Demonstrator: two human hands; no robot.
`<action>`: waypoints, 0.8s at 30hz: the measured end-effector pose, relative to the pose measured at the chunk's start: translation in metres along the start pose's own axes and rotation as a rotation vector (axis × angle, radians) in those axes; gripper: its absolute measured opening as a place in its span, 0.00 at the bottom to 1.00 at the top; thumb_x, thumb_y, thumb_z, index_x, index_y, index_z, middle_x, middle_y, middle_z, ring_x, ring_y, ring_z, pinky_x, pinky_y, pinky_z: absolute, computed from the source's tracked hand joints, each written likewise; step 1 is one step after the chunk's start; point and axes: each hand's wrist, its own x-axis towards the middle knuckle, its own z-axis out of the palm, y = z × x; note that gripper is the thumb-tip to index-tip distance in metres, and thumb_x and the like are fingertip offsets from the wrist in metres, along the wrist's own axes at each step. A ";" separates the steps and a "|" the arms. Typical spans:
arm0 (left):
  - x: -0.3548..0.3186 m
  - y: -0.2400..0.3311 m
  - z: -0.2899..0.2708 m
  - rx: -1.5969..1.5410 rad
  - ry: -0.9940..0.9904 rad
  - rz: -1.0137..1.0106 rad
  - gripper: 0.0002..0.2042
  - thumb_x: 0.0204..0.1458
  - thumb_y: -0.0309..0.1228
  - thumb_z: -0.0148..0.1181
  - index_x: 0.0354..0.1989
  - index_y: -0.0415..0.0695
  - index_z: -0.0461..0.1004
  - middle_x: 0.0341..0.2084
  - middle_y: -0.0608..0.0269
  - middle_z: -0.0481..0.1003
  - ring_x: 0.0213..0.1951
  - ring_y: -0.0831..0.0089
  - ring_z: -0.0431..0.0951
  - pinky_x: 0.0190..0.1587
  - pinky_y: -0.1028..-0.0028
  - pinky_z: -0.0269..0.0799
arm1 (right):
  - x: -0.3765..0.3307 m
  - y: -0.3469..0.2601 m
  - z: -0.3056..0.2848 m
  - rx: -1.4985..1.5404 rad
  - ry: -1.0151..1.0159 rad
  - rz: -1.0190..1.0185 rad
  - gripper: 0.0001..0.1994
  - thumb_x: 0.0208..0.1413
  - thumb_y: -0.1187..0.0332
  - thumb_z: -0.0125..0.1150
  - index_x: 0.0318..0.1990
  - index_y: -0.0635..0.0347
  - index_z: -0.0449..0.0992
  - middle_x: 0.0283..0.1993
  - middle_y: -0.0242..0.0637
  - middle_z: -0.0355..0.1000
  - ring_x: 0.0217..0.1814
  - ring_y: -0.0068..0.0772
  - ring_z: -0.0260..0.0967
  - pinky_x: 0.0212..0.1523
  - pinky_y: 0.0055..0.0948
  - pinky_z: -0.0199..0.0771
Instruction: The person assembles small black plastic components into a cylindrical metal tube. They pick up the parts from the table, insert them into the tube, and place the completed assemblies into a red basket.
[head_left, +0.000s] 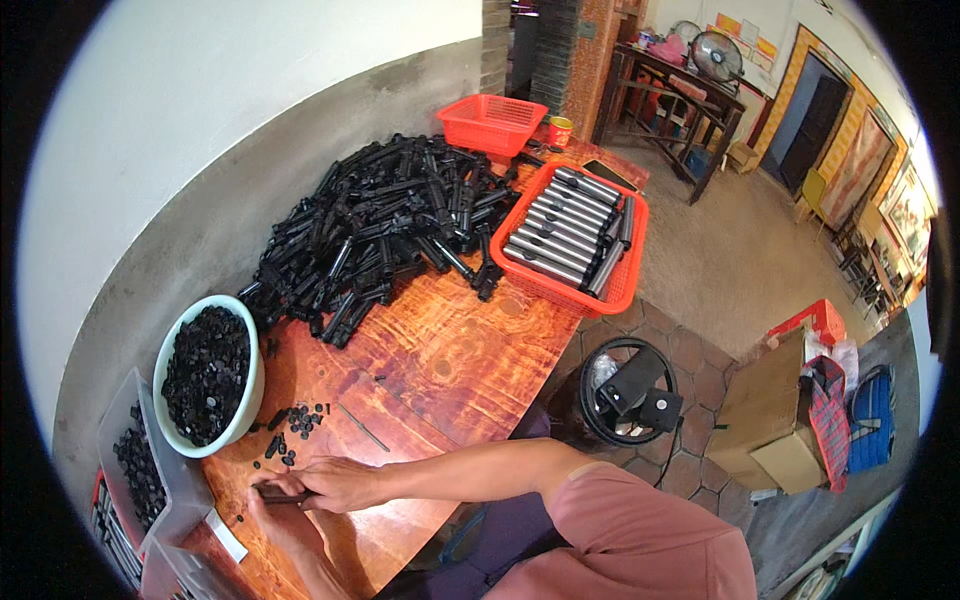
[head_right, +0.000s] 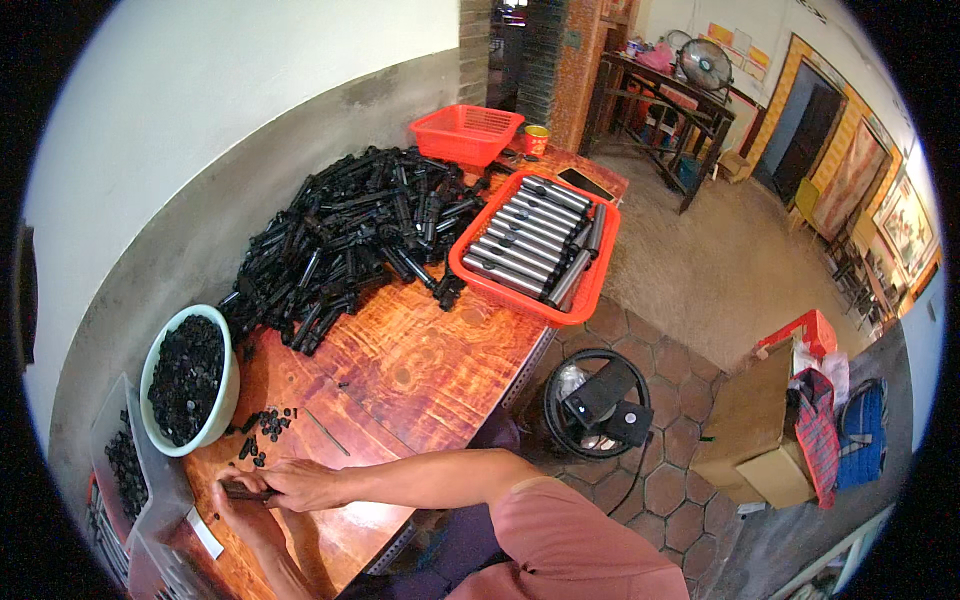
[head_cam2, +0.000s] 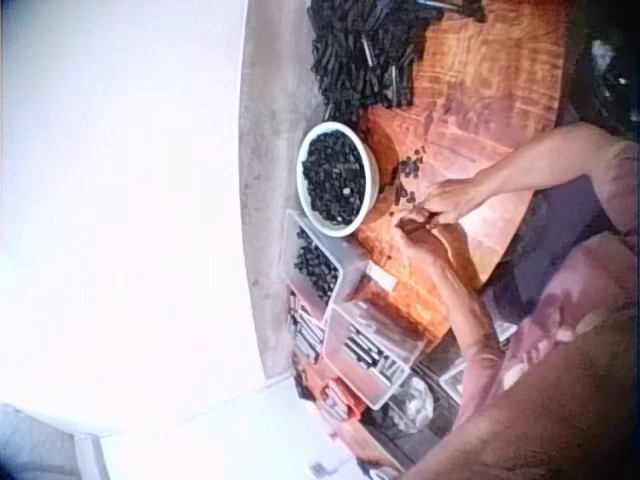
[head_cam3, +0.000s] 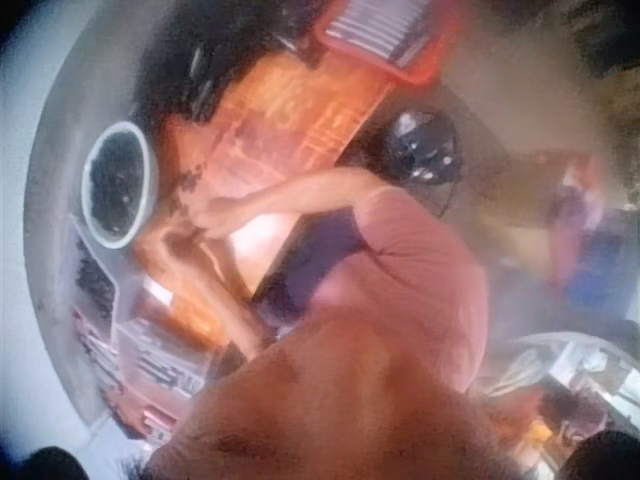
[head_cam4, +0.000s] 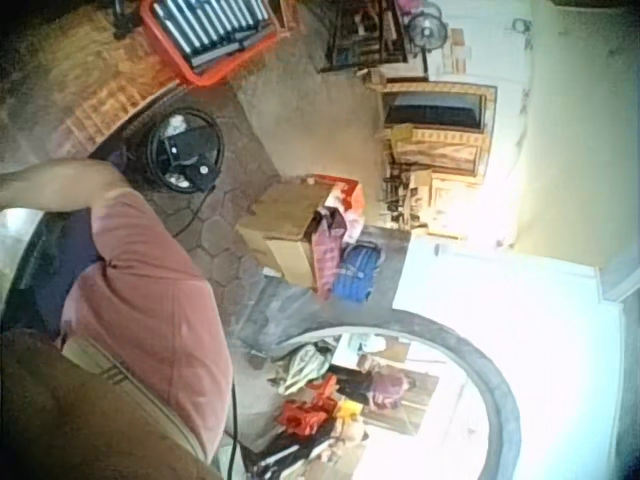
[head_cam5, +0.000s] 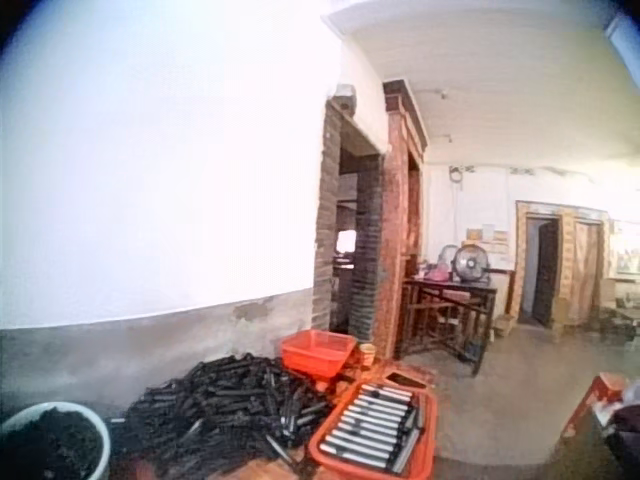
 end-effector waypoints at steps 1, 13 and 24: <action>-0.002 0.001 0.007 -0.027 0.086 -0.026 0.19 0.66 0.48 0.44 0.30 0.44 0.65 0.21 0.65 0.62 0.27 0.73 0.63 0.38 0.71 0.62 | -0.001 0.004 0.005 0.027 0.017 -0.011 0.15 0.56 0.63 0.65 0.39 0.62 0.67 0.37 0.48 0.71 0.46 0.56 0.70 0.48 0.49 0.67; 0.018 -0.004 -0.034 0.232 -0.020 -0.076 0.12 0.60 0.42 0.51 0.29 0.48 0.67 0.26 0.69 0.63 0.32 0.73 0.65 0.38 0.73 0.59 | 0.001 0.022 0.023 -0.096 0.185 -0.120 0.17 0.44 0.60 0.69 0.34 0.61 0.70 0.26 0.49 0.73 0.32 0.54 0.72 0.35 0.48 0.70; 0.033 -0.006 -0.010 0.310 0.027 0.059 0.29 0.65 0.49 0.38 0.16 0.42 0.71 0.13 0.53 0.70 0.16 0.60 0.71 0.24 0.63 0.69 | 0.015 0.035 0.030 0.061 0.152 0.031 0.18 0.40 0.63 0.70 0.37 0.62 0.72 0.31 0.50 0.76 0.39 0.56 0.75 0.39 0.49 0.72</action>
